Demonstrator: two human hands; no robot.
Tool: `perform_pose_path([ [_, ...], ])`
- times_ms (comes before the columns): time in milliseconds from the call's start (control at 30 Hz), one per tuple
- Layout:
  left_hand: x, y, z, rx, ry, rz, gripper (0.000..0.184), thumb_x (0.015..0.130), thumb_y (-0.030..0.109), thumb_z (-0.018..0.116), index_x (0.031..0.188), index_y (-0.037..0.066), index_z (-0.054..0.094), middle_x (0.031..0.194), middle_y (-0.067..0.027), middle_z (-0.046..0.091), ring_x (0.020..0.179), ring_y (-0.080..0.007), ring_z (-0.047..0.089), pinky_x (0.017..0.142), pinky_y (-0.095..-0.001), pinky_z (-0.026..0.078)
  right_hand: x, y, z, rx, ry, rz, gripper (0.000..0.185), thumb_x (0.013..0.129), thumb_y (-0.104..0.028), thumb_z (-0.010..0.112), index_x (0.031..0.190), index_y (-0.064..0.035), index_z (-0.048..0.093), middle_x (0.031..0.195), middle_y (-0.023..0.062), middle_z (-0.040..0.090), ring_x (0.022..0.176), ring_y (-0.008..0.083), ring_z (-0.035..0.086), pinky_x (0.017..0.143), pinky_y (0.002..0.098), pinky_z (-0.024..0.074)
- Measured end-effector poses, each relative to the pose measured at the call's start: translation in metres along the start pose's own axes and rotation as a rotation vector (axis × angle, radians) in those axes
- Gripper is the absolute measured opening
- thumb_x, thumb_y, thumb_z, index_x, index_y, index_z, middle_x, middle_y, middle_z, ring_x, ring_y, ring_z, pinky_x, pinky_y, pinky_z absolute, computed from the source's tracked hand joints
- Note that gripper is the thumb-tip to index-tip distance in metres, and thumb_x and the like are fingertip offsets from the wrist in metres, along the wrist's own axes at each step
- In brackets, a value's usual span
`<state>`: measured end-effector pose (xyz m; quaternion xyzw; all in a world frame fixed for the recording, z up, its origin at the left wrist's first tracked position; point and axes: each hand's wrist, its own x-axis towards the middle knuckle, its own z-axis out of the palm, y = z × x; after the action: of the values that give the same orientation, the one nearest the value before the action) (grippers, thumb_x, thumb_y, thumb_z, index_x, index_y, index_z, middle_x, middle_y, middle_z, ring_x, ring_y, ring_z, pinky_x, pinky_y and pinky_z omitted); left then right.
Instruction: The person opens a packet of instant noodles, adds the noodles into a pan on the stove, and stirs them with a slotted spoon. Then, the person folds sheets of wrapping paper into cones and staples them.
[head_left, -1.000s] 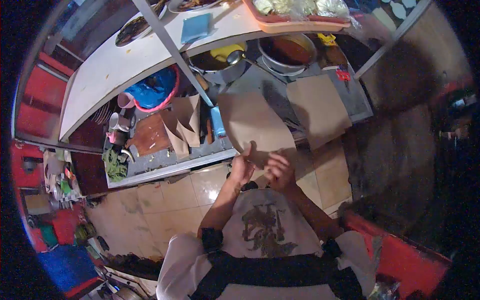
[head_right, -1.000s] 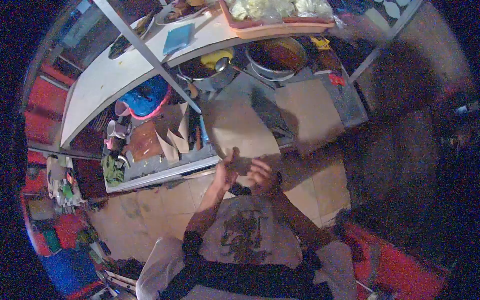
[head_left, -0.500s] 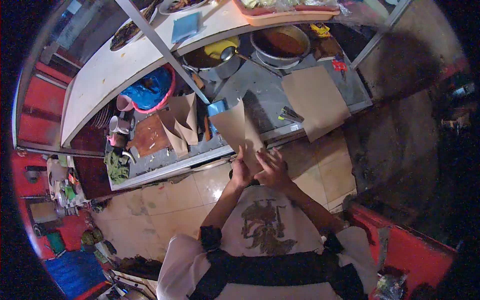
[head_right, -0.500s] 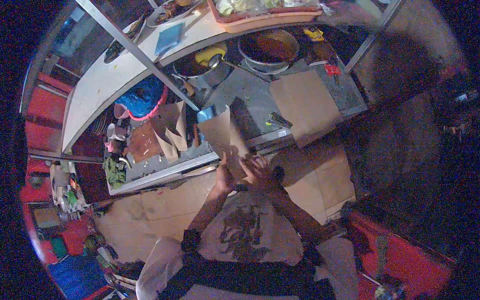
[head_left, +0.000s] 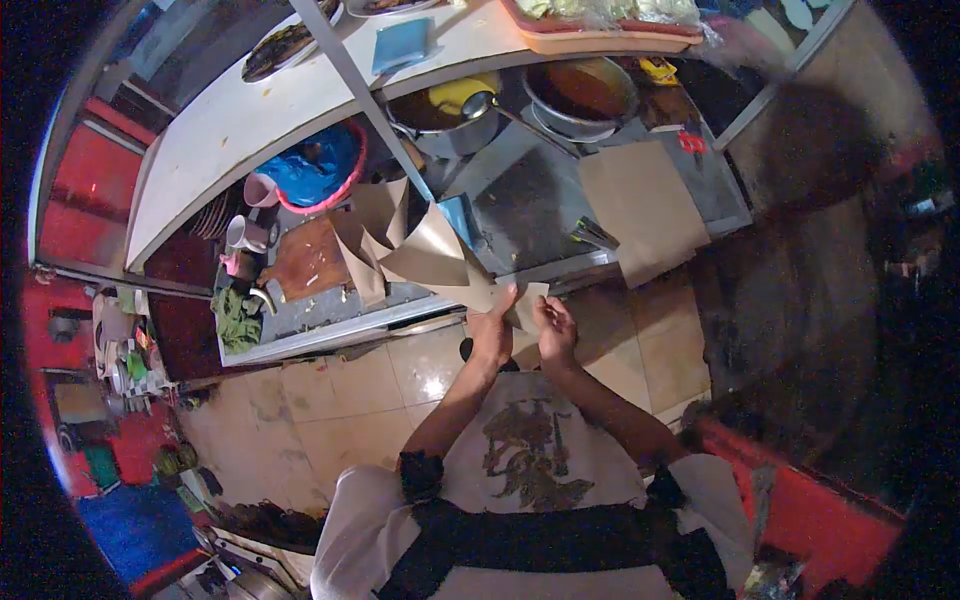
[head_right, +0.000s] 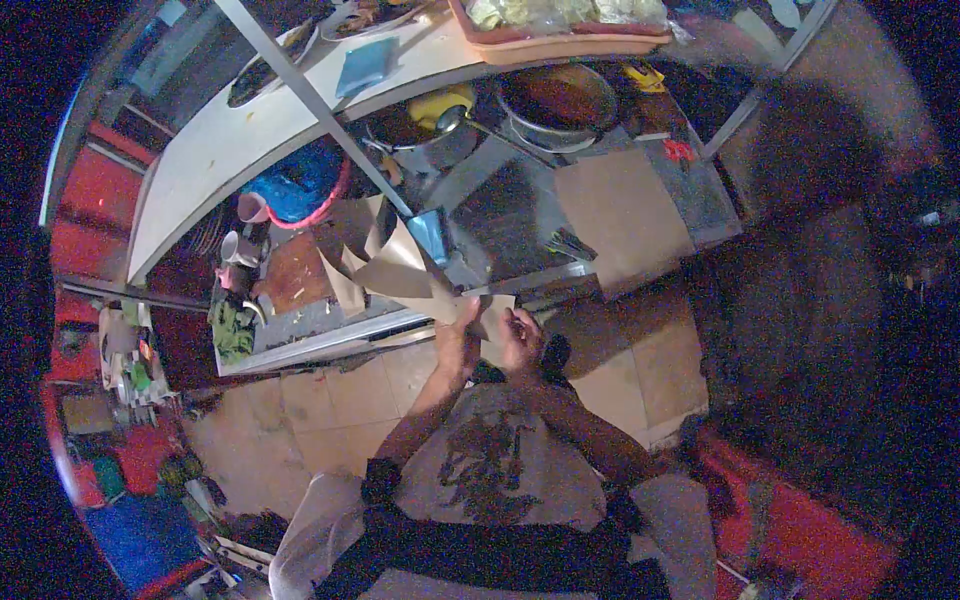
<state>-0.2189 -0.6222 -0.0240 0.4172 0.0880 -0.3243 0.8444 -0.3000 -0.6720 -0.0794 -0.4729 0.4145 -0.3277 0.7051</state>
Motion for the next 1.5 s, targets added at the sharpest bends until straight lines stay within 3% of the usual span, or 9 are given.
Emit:
perform_pose_path([
  [133, 0.001, 0.007, -0.004, 0.091, -0.001, -0.040, 0.035, 0.072, 0.008, 0.070, 0.100, 0.002, 0.049, 0.089, -0.0051, 0.055, 0.079, -0.0149, 0.054, 0.067, -0.0283, 0.045, 0.003, 0.010, -0.003, 0.268, -0.171, 0.236, 0.021, 0.080, -0.013, 0.062, 0.097, -0.0028, 0.056, 0.093, 0.0043, 0.058, 0.076, 0.0117, 0.054, 0.065, 0.0247, 0.0438],
  [400, -0.003, 0.023, -0.011, 0.342, -0.158, -0.129, 0.031, 0.075, 0.014, 0.069, 0.096, 0.000, 0.051, 0.085, -0.0053, 0.057, 0.071, -0.0127, 0.056, 0.062, -0.0252, 0.046, 0.012, 0.009, -0.010, -0.294, -0.500, -0.053, 0.008, 0.080, -0.005, 0.057, 0.086, 0.0003, 0.058, 0.078, 0.0011, 0.057, 0.068, 0.0084, 0.052, 0.059, 0.0226, 0.0421],
  [533, -0.005, 0.001, -0.045, 0.666, -0.299, 0.176, 0.027, 0.081, 0.014, 0.063, 0.101, -0.001, 0.052, 0.092, -0.0079, 0.058, 0.079, -0.0138, 0.058, 0.072, -0.0268, 0.046, 0.020, -0.006, -0.015, -0.292, -0.400, 0.012, 0.009, 0.081, -0.007, 0.057, 0.083, 0.0026, 0.059, 0.077, 0.0040, 0.059, 0.074, 0.0098, 0.056, 0.065, 0.0234, 0.0449],
  [800, -0.014, 0.023, -0.049, 0.710, -0.234, 0.063, 0.023, 0.078, 0.006, 0.064, 0.096, -0.006, 0.054, 0.079, -0.0116, 0.062, 0.063, -0.0165, 0.060, 0.056, -0.0281, 0.050, -0.004, -0.047, 0.011, -0.476, -0.515, -0.520, 0.036, 0.082, -0.004, 0.054, 0.116, 0.0013, 0.042, 0.111, 0.0138, 0.050, 0.095, 0.0216, 0.057, 0.072, 0.0290, 0.0498],
  [967, -0.023, 0.046, -0.057, 0.751, -0.080, -0.034, 0.019, 0.079, 0.014, 0.065, 0.085, -0.002, 0.058, 0.068, -0.0090, 0.062, 0.052, -0.0128, 0.056, 0.049, -0.0255, 0.046, 0.020, -0.071, 0.013, -0.577, -0.685, -0.360, 0.048, 0.082, -0.009, 0.054, 0.125, 0.0001, 0.033, 0.119, 0.0196, 0.044, 0.110, 0.0293, 0.047, 0.094, 0.0388, 0.0357],
  [1200, -0.018, 0.044, -0.098, 0.333, -0.017, 0.088, 0.016, 0.082, 0.011, 0.062, 0.082, -0.005, 0.059, 0.072, -0.0099, 0.062, 0.063, -0.0159, 0.060, 0.057, -0.0269, 0.048, 0.146, -0.046, -0.034, -1.703, 0.003, -0.641, 0.042, 0.083, -0.025, 0.056, 0.115, -0.0005, 0.045, 0.115, 0.0204, 0.048, 0.111, 0.0389, 0.040, 0.093, 0.0444, 0.0329],
  [1367, -0.013, 0.065, -0.094, 0.487, 0.064, 0.084, 0.018, 0.083, 0.015, 0.060, 0.084, -0.003, 0.062, 0.077, -0.0076, 0.065, 0.068, -0.0136, 0.060, 0.063, -0.0279, 0.048, 0.080, -0.037, 0.015, -0.808, -0.353, -0.651, 0.026, 0.086, -0.016, 0.051, 0.108, -0.0017, 0.046, 0.093, 0.0109, 0.049, 0.085, 0.0205, 0.050, 0.072, 0.0318, 0.0406],
  [1467, -0.006, 0.076, -0.077, 0.593, 0.041, 0.083, 0.015, 0.082, 0.008, 0.060, 0.083, -0.007, 0.061, 0.074, -0.0119, 0.065, 0.067, -0.0152, 0.061, 0.062, -0.0265, 0.049, 0.014, -0.016, 0.046, -0.353, -0.670, -0.070, 0.032, 0.085, -0.016, 0.054, 0.113, -0.0017, 0.046, 0.101, 0.0102, 0.053, 0.091, 0.0203, 0.051, 0.082, 0.0307, 0.0399],
  [1500, 0.001, 0.067, -0.080, 0.555, -0.018, 0.183, 0.016, 0.082, 0.009, 0.060, 0.082, -0.007, 0.061, 0.073, -0.0115, 0.065, 0.066, -0.0143, 0.061, 0.062, -0.0267, 0.049, 0.000, -0.016, 0.056, -0.533, -0.620, -0.406, 0.032, 0.082, -0.012, 0.057, 0.110, -0.0005, 0.048, 0.097, 0.0114, 0.056, 0.089, 0.0215, 0.054, 0.080, 0.0319, 0.0418],
])
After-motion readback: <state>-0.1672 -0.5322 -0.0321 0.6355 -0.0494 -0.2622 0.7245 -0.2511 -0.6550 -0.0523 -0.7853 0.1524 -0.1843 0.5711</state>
